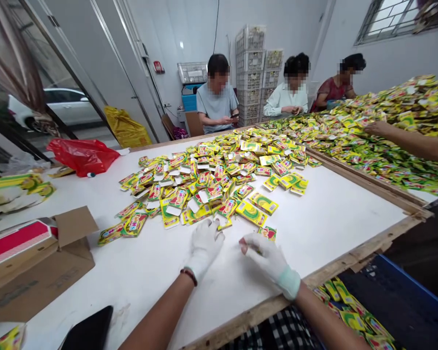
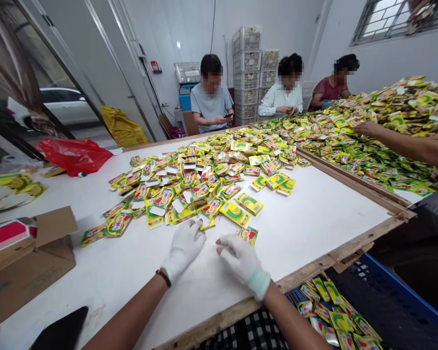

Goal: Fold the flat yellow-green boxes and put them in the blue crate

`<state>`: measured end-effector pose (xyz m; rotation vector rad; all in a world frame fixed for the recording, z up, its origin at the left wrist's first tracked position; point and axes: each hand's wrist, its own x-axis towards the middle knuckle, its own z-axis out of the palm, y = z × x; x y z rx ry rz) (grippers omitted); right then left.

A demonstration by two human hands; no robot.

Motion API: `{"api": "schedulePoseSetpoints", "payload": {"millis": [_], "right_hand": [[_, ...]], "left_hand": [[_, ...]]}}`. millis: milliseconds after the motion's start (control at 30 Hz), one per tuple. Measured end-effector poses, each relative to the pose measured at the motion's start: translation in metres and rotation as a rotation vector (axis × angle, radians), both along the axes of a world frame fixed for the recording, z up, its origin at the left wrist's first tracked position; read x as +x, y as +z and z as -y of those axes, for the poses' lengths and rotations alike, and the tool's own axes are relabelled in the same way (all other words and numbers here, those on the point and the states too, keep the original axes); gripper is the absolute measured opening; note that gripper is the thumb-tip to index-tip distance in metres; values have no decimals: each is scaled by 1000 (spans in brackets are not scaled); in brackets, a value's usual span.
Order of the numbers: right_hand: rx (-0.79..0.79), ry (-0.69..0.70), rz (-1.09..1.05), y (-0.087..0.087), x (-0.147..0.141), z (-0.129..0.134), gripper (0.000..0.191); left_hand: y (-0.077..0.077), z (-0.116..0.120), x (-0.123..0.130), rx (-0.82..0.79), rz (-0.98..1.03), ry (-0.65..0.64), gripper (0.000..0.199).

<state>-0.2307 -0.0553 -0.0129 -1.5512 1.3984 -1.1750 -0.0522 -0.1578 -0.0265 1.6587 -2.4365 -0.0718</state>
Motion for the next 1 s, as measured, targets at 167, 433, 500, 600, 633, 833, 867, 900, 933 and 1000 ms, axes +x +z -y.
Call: {"api": "schedulePoseSetpoints", "payload": {"millis": [167, 433, 500, 600, 633, 833, 867, 900, 933, 1000], "right_hand": [[69, -168, -758, -1, -34, 74, 74], [44, -64, -824, 28, -15, 54, 58], [69, 174, -640, 49, 1, 34, 43], [168, 462, -317, 66, 14, 14, 40], [201, 468, -191, 66, 13, 10, 46], [122, 142, 373, 32, 14, -6, 44], [79, 116, 373, 28, 21, -8, 41], [47, 98, 372, 25, 29, -10, 40], [25, 85, 381, 23, 37, -12, 39], [6, 61, 393, 19, 51, -16, 38]], "left_hand": [[3, -23, 26, 23, 53, -33, 47], [6, -39, 60, -373, -46, -82, 56], [10, -54, 48, -585, -148, -321, 61], [17, -77, 32, -604, -350, -426, 44], [20, -83, 30, -496, -438, -371, 34], [32, -103, 40, 299, -1136, 249, 28], [32, -104, 40, 345, -1202, 265, 31], [33, -105, 40, 374, -1239, 260, 32], [34, -106, 40, 396, -1251, 241, 33], [38, -112, 38, 431, -1219, 205, 31]]}}
